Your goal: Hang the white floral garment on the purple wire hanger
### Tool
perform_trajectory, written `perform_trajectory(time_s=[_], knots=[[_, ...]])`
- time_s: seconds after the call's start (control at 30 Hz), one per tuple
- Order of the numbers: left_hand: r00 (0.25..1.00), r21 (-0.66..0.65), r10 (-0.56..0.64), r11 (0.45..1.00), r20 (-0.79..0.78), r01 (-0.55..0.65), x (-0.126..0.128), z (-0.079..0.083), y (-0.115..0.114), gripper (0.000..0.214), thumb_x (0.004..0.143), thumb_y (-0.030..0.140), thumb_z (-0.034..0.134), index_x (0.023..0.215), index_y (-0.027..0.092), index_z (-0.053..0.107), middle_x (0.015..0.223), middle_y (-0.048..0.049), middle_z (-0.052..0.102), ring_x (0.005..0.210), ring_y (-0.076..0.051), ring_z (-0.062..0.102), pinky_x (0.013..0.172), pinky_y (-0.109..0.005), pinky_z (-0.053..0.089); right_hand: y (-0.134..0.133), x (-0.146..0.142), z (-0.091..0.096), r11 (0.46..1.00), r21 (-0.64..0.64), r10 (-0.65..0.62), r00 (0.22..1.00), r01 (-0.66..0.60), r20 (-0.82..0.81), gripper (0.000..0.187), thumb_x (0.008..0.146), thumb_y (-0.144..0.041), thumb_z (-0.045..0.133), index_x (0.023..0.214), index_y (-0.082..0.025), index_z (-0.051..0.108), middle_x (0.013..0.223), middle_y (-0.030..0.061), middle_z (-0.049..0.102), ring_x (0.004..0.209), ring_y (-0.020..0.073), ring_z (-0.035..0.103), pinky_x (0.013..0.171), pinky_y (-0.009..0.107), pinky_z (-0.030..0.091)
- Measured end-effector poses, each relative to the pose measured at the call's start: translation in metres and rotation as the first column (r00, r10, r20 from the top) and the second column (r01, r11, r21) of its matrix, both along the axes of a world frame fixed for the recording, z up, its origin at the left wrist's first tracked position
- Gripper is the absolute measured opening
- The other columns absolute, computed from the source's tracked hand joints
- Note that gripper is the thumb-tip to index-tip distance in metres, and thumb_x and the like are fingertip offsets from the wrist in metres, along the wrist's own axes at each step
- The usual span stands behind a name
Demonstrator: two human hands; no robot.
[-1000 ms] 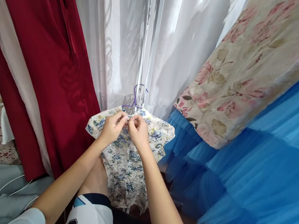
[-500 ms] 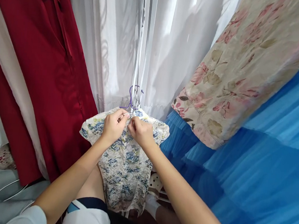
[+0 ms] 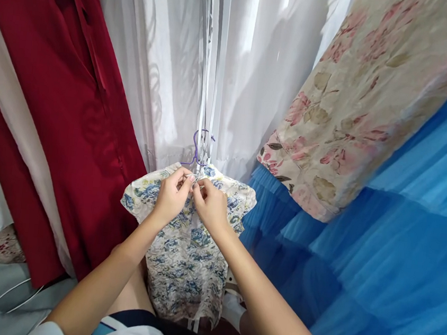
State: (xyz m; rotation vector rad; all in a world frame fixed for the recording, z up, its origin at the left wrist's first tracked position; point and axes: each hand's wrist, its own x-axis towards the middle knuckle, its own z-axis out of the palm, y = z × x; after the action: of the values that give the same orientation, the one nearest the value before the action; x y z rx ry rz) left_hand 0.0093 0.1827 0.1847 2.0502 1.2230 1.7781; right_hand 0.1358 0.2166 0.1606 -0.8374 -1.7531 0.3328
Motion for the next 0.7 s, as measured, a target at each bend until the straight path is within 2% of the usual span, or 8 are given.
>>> perform_trajectory(time_s=[0.1, 0.17, 0.23, 0.33, 0.47, 0.53, 0.6, 0.7], knots=[[0.998, -0.006, -0.05, 0.999, 0.041, 0.051, -0.004, -0.002, 0.0, 0.017, 0.097, 0.03, 0.047, 0.085, 0.02, 0.054, 0.067, 0.002, 0.056, 0.062, -0.013, 0.056, 0.06, -0.023, 0.041, 0.0, -0.003, 0.007, 0.919, -0.222, 0.288, 0.94, -0.325, -0.184, 0.025, 0.091, -0.036, 0.049, 0.073, -0.021, 0.054, 0.054, -0.002, 0.057, 0.045, 0.0123, 0.048, 0.048, 0.023, 0.036], [0.996, 0.0, -0.063, 0.998, 0.059, 0.063, -0.006, -0.001, 0.001, 0.017, 0.097, 0.03, 0.047, 0.085, 0.02, 0.053, 0.067, 0.0021, 0.057, 0.063, -0.013, 0.057, 0.062, -0.023, 0.042, 0.004, -0.004, 0.007, 0.875, -0.261, 0.35, 0.905, -0.408, -0.242, 0.024, 0.089, -0.037, 0.052, 0.072, -0.02, 0.054, 0.054, -0.0021, 0.056, 0.045, 0.0121, 0.046, 0.047, 0.024, 0.037], [0.998, 0.007, -0.042, 0.999, 0.041, 0.042, -0.01, 0.001, 0.005, 0.016, 0.096, 0.029, 0.048, 0.085, 0.02, 0.055, 0.069, 0.0015, 0.06, 0.067, -0.014, 0.059, 0.065, -0.024, 0.044, 0.008, -0.005, 0.004, 0.904, -0.24, 0.31, 0.928, -0.355, -0.206, 0.024, 0.086, -0.038, 0.056, 0.072, -0.019, 0.056, 0.054, -0.0019, 0.054, 0.048, 0.0127, 0.048, 0.05, 0.024, 0.038], [0.999, 0.018, -0.022, 1.0, 0.031, 0.022, -0.023, 0.007, 0.013, 0.013, 0.094, 0.028, 0.051, 0.088, 0.02, 0.059, 0.072, 0.0005, 0.064, 0.07, -0.015, 0.062, 0.069, -0.025, 0.045, 0.011, -0.009, -0.004, 0.975, -0.147, 0.16, 0.985, -0.167, -0.057, 0.023, 0.086, -0.038, 0.057, 0.073, -0.018, 0.058, 0.055, -0.0014, 0.053, 0.051, 0.0132, 0.048, 0.051, 0.025, 0.035], [0.962, 0.107, 0.02, 0.993, 0.273, -0.051, -0.072, 0.021, 0.029, 0.014, 0.091, 0.031, 0.056, 0.088, 0.019, 0.061, 0.072, -0.0012, 0.066, 0.069, -0.015, 0.063, 0.069, -0.025, 0.046, 0.012, -0.019, -0.017, 0.997, -0.073, 0.038, 0.98, -0.024, 0.194, 0.02, 0.082, -0.028, 0.056, 0.064, -0.019, 0.054, 0.052, -0.002, 0.052, 0.048, 0.0123, 0.046, 0.05, 0.025, 0.03], [0.884, 0.128, 0.047, 0.985, 0.464, -0.12, -0.11, 0.024, 0.037, 0.014, 0.088, 0.031, 0.06, 0.086, 0.018, 0.062, 0.071, -0.0011, 0.065, 0.068, -0.014, 0.062, 0.069, -0.024, 0.046, 0.008, -0.025, -0.024, 0.995, -0.096, 0.044, 0.963, -0.019, 0.267, 0.02, 0.079, -0.024, 0.055, 0.06, -0.02, 0.051, 0.051, -0.002, 0.053, 0.048, 0.012, 0.047, 0.05, 0.024, 0.029], [0.721, 0.026, 0.084, 0.99, 0.687, -0.14, -0.145, 0.019, 0.043, 0.01, 0.083, 0.027, 0.063, 0.084, 0.017, 0.063, 0.071, 0.0004, 0.064, 0.069, -0.012, 0.061, 0.072, -0.022, 0.046, 0.001, -0.032, -0.032, 0.992, -0.119, 0.074, 0.957, -0.042, 0.279, 0.018, 0.077, -0.022, 0.054, 0.059, -0.02, 0.049, 0.052, -0.0021, 0.052, 0.049, 0.012, 0.047, 0.051, 0.024, 0.029], [0.421, -0.278, 0.244, 0.96, 0.874, 0.021, -0.167, -0.018, 0.042, 0.007, 0.081, 0.023, 0.062, 0.081, 0.017, 0.06, 0.067, 0.0036, 0.061, 0.065, -0.009, 0.058, 0.072, -0.02, 0.045, -0.012, -0.041, -0.045, 0.98, -0.175, 0.142, 0.957, -0.099, 0.254, 0.017, 0.074, -0.02, 0.053, 0.058, -0.02, 0.048, 0.053, -0.0025, 0.052, 0.05, 0.0118, 0.047, 0.05, 0.023, 0.029]])
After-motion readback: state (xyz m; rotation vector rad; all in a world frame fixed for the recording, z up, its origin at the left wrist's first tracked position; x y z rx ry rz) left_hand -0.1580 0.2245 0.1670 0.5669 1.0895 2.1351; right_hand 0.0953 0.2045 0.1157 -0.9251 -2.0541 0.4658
